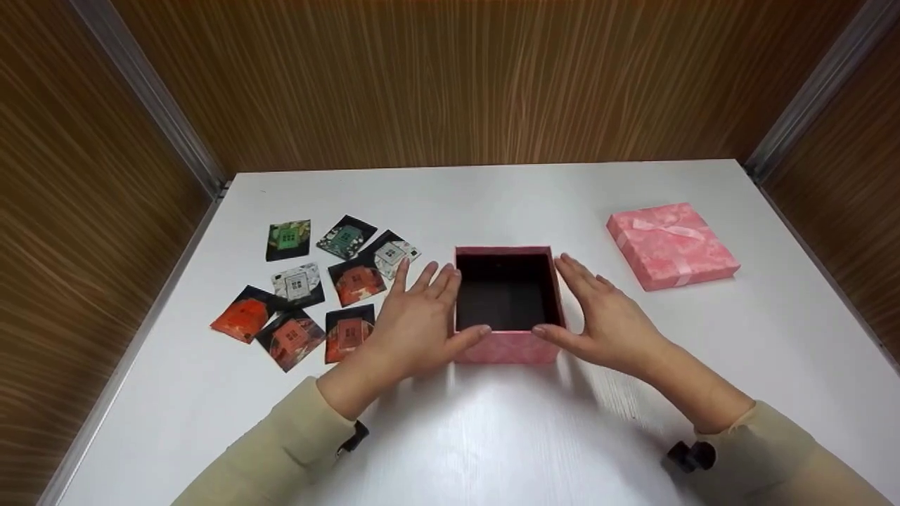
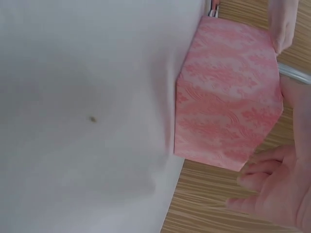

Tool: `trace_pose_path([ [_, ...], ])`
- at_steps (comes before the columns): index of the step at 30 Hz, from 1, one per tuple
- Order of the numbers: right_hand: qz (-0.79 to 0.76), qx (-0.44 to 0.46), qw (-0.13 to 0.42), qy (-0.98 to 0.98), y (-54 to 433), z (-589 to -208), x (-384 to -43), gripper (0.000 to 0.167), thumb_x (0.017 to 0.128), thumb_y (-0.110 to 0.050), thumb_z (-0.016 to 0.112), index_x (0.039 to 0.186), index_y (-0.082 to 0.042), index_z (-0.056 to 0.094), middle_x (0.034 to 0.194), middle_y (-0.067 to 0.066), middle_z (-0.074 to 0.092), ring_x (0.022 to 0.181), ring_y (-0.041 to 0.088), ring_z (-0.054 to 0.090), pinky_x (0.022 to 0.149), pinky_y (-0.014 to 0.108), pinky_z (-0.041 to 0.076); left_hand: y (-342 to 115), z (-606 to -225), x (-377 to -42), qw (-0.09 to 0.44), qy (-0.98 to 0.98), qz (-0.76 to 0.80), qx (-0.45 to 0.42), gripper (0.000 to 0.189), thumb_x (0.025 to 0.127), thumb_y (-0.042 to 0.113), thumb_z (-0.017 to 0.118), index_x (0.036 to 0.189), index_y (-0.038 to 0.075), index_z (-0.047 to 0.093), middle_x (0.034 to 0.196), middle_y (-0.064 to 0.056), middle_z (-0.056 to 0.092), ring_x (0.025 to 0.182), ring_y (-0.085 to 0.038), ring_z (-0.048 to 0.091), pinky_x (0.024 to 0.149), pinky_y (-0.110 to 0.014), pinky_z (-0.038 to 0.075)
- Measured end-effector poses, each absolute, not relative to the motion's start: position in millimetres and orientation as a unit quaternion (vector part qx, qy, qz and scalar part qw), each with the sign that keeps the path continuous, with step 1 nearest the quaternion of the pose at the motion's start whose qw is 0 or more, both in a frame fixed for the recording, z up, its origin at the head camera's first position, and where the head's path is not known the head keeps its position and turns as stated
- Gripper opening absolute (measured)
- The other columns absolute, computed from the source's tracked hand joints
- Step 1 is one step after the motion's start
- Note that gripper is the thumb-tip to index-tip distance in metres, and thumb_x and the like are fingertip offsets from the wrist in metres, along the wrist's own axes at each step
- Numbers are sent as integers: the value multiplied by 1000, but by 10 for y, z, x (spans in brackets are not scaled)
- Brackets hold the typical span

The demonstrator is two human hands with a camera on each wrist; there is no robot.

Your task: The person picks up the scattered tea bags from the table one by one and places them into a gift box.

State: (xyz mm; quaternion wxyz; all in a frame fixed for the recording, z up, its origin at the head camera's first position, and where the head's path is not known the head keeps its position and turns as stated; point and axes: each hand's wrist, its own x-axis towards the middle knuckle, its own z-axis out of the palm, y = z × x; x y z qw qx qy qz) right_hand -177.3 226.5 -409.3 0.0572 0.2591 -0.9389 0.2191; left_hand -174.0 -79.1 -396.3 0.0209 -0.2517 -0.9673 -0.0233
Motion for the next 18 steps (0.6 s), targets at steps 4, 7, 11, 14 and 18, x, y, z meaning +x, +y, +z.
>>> trace_pose_path([
  [4, 206, 273, 35, -939, 2307, -4055, -1893, 121, 88, -63, 79, 170, -3, 12, 175, 18, 17, 156, 39, 31, 121, 66, 27, -791, -3967, -1742, 15, -968, -32, -249, 102, 101, 82, 29, 164, 2, 37, 168, -14, 37, 157, -34, 30, 127, -62, 3],
  [7, 200, 280, 7, -939, 2323, -4040, -1996, 126, 87, -67, 78, 170, -4, 6, 178, 13, 5, 160, 36, 19, 122, 68, 22, -792, -3974, -1744, 13, -968, -37, -248, 102, 101, 82, 30, 164, 1, 36, 168, -14, 37, 157, -34, 31, 127, -62, 3],
  [11, 202, 296, -29, -933, 2340, -4057, -2124, 126, 88, -67, 76, 170, -3, 4, 178, 12, -2, 161, 37, 15, 123, 68, 19, -798, -3987, -1747, 18, -967, -42, -249, 102, 101, 81, 31, 163, 1, 37, 167, -14, 38, 156, -34, 32, 127, -62, 4],
  [14, 213, 308, -53, -926, 2365, -4079, -2187, 124, 89, -64, 77, 170, -5, 3, 178, 12, -2, 158, 42, 23, 122, 68, 21, -800, -3997, -1750, 26, -966, -41, -252, 102, 101, 81, 31, 163, 1, 39, 166, -15, 40, 155, -34, 34, 127, -63, 7],
  [18, 242, 315, -79, -914, 2395, -4090, -2225, 127, 88, -60, 80, 171, -8, -1, 178, 9, -4, 157, 42, 24, 122, 63, 26, -795, -4001, -1760, 32, -966, -42, -251, 102, 100, 82, 32, 162, 1, 40, 166, -14, 41, 154, -34, 36, 127, -63, 8],
])
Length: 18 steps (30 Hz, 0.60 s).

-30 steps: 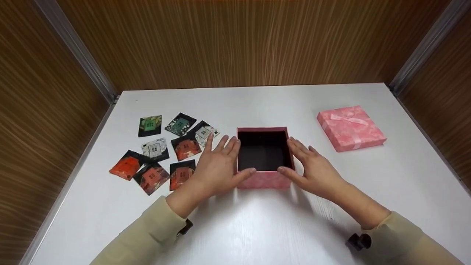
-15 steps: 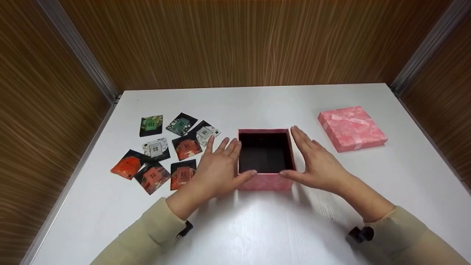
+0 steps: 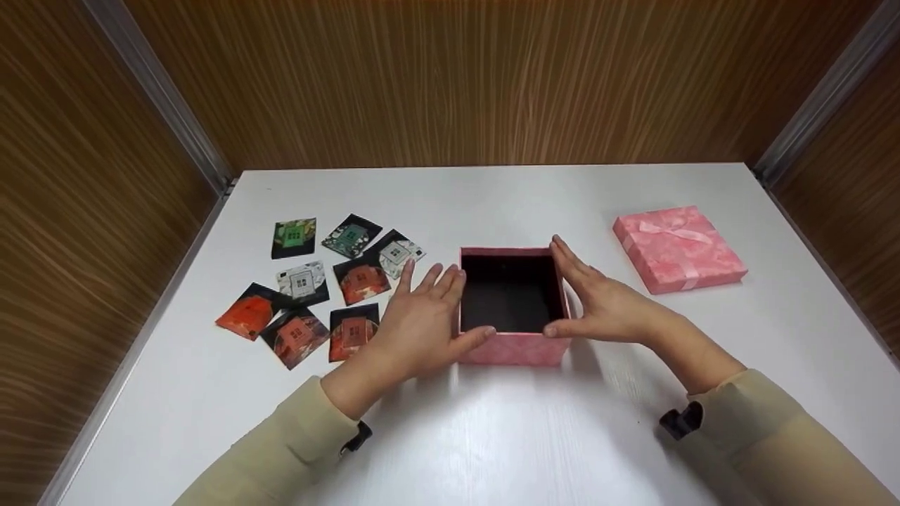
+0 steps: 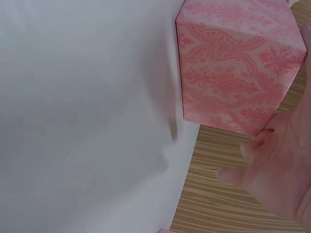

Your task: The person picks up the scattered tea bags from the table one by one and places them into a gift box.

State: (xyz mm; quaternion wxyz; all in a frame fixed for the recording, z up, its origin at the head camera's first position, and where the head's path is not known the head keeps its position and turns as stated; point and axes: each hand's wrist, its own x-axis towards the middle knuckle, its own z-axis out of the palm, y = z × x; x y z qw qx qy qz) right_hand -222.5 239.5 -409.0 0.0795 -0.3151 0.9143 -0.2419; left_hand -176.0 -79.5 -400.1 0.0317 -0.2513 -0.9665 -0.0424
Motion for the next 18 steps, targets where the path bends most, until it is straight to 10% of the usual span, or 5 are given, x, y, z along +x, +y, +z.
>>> trace_pose_path([
  [18, -278, -303, 89, 907, 2379, -4157, -2217, 130, 87, -56, 84, 171, -14, -6, 178, 4, -9, 161, 34, 14, 124, 58, 24, -1419, -3799, -2032, 77, -960, -208, -168, 89, 104, 71, 44, 165, 8, 36, 167, -11, 37, 157, -30, 31, 128, -51, -6],
])
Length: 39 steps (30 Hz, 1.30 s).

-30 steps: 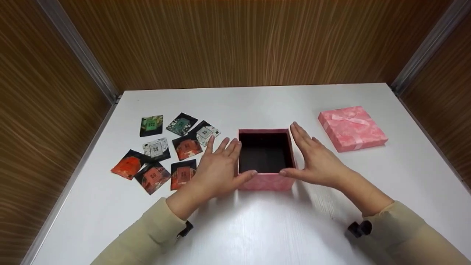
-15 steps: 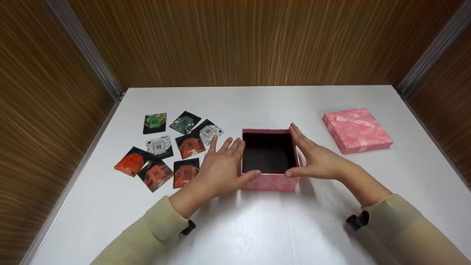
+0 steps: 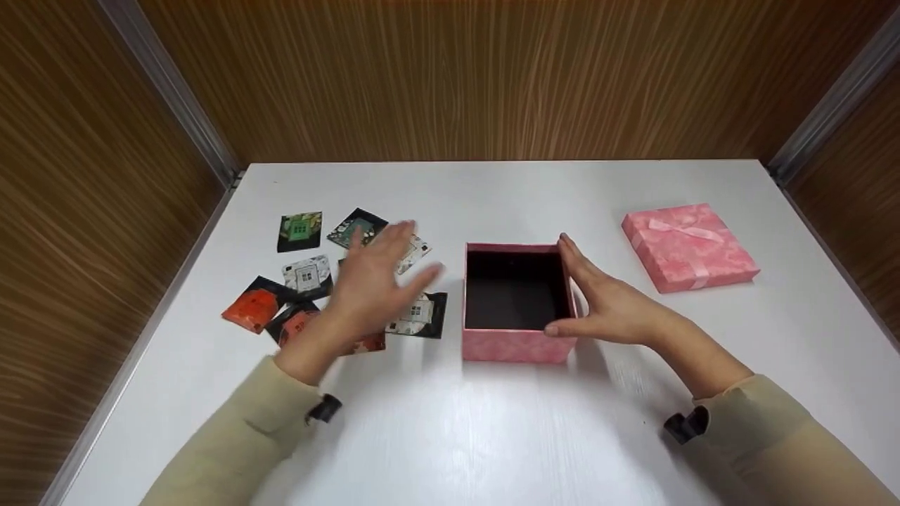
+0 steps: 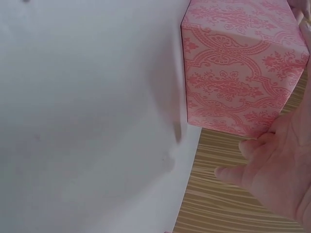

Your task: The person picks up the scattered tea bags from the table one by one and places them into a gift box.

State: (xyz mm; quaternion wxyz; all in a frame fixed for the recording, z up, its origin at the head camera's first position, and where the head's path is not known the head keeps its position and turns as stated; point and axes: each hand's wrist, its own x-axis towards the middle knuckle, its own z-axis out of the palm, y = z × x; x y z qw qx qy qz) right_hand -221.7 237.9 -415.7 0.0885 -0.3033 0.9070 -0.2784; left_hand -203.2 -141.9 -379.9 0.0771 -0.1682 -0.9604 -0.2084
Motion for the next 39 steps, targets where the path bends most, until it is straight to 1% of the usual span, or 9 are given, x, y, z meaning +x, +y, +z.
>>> trace_pose_path([
  [6, -283, -310, 76, 905, 2377, -4184, -2217, 129, 88, -55, 83, 171, -12, -6, 178, 6, -8, 160, 37, 16, 124, 61, 24, -2128, -3766, -2238, 126, -954, -250, -102, 76, 106, 58, 54, 157, 2, 50, 156, -18, 53, 146, -39, 48, 128, -57, 10],
  [11, -284, -307, 75, 905, 2376, -4197, -2216, 128, 89, -56, 82, 171, -14, -7, 178, 5, -8, 161, 36, 15, 124, 61, 23, -2649, -3792, -2299, 127, -955, -263, -52, 75, 107, 57, 56, 156, 1, 50, 153, -24, 53, 144, -50, 45, 123, -62, 24],
  [16, -286, -302, 81, 906, 2375, -4200, -2209, 128, 89, -56, 82, 171, -16, -8, 178, 0, -10, 161, 32, 12, 125, 60, 22, -3090, -3935, -2279, 125, -953, -274, -29, 72, 106, 52, 61, 154, 0, 53, 146, -27, 58, 138, -48, 52, 114, -62, 40],
  [20, -286, -303, 77, 906, 2382, -4212, -2209, 128, 89, -54, 83, 171, -16, -8, 178, 1, -9, 161, 32, 13, 125, 59, 23, -3396, -4113, -2254, 105, -956, -272, -27, 69, 103, 47, 67, 152, -2, 55, 136, -29, 66, 128, -49, 61, 110, -63, 43],
  [22, -285, -302, 75, 907, 2385, -4216, -2207, 129, 88, -54, 83, 171, -16, -8, 178, 4, -8, 161, 33, 14, 124, 60, 23, -3534, -4195, -2236, 80, -957, -276, -24, 70, 102, 44, 70, 152, -3, 54, 134, -31, 66, 125, -50, 62, 108, -64, 44],
  [24, -284, -302, 74, 907, 2387, -4219, -2209, 129, 88, -54, 83, 171, -16, -8, 178, 6, -7, 161, 33, 13, 124, 60, 23, -3661, -4264, -2210, 43, -956, -288, -20, 72, 102, 42, 72, 154, -3, 52, 139, -32, 62, 129, -51, 58, 109, -65, 43],
  [31, -282, -300, 74, 908, 2386, -4218, -2213, 128, 89, -55, 82, 171, -18, -8, 178, 3, -7, 161, 34, 15, 124, 61, 24, -3947, -4407, -2130, -81, -940, -330, 5, 77, 99, 40, 77, 158, 0, 47, 158, -34, 42, 149, -56, 31, 118, -68, 28],
  [35, -285, -302, 72, 907, 2385, -4220, -2215, 129, 88, -54, 83, 171, -16, -7, 178, 3, -7, 161, 33, 15, 124, 60, 24, -3984, -4410, -2125, -123, -936, -330, 22, 82, 97, 40, 79, 162, 6, 43, 163, -35, 33, 153, -57, 21, 120, -71, 21],
  [39, -284, -302, 70, 907, 2383, -4223, -2210, 129, 88, -54, 84, 171, -15, -7, 178, 3, -7, 161, 33, 15, 124, 60, 24, -3980, -4415, -2125, -139, -935, -326, 27, 85, 96, 40, 80, 164, 8, 40, 165, -34, 30, 153, -58, 18, 120, -72, 17],
])
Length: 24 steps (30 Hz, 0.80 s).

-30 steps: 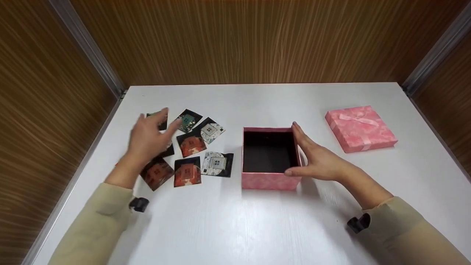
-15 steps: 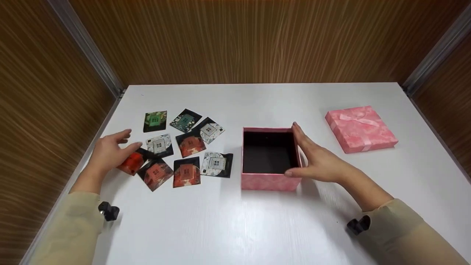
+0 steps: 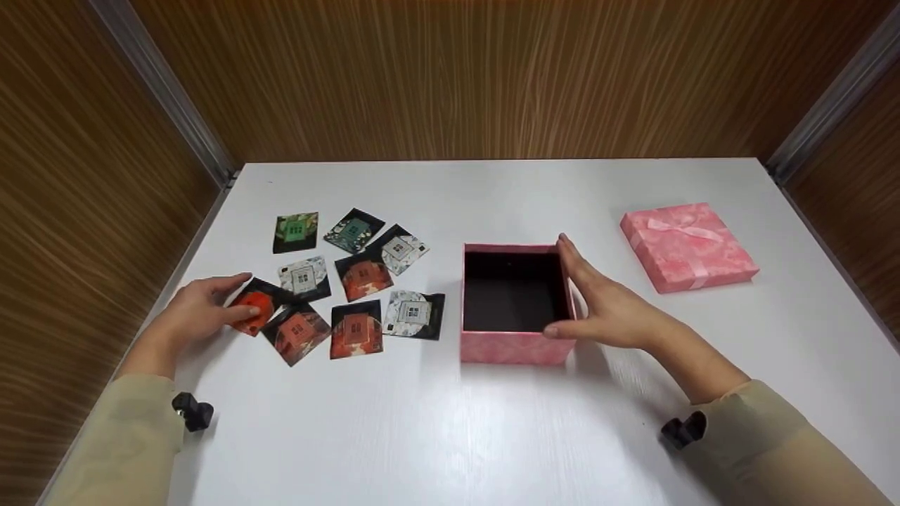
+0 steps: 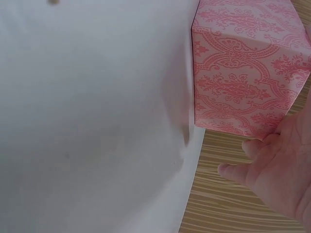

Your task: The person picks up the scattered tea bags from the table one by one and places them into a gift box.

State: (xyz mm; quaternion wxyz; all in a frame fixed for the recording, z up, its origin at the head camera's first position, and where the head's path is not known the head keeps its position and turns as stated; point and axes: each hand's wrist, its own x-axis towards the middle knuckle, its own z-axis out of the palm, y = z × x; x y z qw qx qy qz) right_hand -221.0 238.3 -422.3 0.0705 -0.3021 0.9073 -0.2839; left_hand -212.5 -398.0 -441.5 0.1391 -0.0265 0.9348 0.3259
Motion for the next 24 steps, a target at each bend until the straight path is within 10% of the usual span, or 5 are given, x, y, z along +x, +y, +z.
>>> trace_pose_path([
  [24, -305, -292, 82, 903, 2386, -4210, -2196, 129, 87, -55, 84, 171, -20, -8, 178, -2, -8, 162, 30, 12, 125, 58, 22, -3920, -4437, -2169, 91, 959, 266, 43, 71, 94, 18, 83, 154, -1, 51, 137, -34, 54, 126, -53, 50, 109, -68, 38],
])
